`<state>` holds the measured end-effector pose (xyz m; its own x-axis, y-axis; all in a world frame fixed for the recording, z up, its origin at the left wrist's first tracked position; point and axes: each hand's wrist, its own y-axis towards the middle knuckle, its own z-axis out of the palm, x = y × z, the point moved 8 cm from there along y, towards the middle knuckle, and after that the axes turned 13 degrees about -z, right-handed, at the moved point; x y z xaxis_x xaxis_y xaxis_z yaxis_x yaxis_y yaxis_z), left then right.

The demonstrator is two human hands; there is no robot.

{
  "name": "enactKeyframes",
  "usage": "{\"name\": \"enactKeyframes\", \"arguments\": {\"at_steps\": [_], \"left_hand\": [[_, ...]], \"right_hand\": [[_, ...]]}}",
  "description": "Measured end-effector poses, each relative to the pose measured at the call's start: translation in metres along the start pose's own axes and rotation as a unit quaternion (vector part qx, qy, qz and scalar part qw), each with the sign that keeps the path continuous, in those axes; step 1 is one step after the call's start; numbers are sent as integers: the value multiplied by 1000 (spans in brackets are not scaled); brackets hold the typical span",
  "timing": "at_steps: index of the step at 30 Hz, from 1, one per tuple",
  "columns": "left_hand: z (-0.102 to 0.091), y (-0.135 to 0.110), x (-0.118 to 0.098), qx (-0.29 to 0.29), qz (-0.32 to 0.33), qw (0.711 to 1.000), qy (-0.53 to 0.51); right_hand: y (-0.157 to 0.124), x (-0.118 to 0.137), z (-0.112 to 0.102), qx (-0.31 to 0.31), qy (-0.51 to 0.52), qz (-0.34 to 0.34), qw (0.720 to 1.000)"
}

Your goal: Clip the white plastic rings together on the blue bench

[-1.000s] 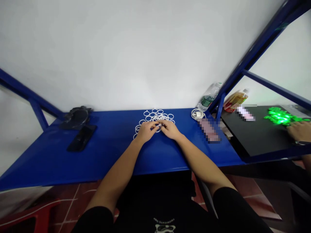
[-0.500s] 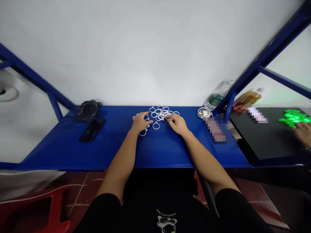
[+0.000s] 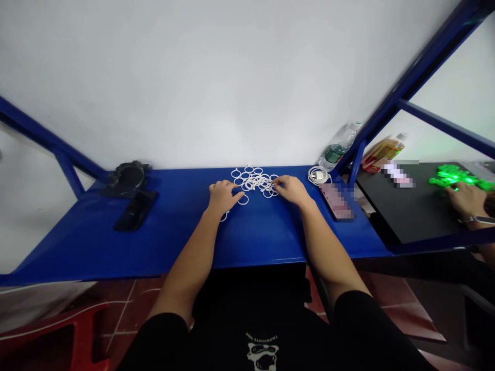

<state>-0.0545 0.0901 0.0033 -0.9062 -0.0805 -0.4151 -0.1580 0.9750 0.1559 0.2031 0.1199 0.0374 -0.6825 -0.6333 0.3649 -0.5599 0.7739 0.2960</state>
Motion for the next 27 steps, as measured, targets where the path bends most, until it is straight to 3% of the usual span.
{"name": "enactKeyframes", "arguments": {"at_steps": [3,6,9,13,19,21,23,25,27], "left_hand": [[12,-8,-18,41,54,998,4],[13,-11,-21,50,65,996,30],[6,-9,-13,42,53,997,45],[-2,-6,-4,20,37,998,41],[-11,-14,-29,-39,126,989,-68],[-12,-21,-41,-55,164,980,-102],[-15,-29,-51,-65,204,967,-138],[-19,-36,-58,-69,238,952,-178],[-25,-40,-60,-75,256,940,-213]], "right_hand": [[2,9,8,10,-13,-9,1000],[4,26,25,51,-40,-37,997],[4,36,41,95,-73,-51,991],[4,36,48,110,-92,-41,989],[5,39,47,91,-62,-37,993],[6,43,42,53,-1,-37,998],[6,46,37,-1,129,-37,991],[7,50,37,-37,304,-38,951],[8,53,41,-46,451,-35,891]]}}
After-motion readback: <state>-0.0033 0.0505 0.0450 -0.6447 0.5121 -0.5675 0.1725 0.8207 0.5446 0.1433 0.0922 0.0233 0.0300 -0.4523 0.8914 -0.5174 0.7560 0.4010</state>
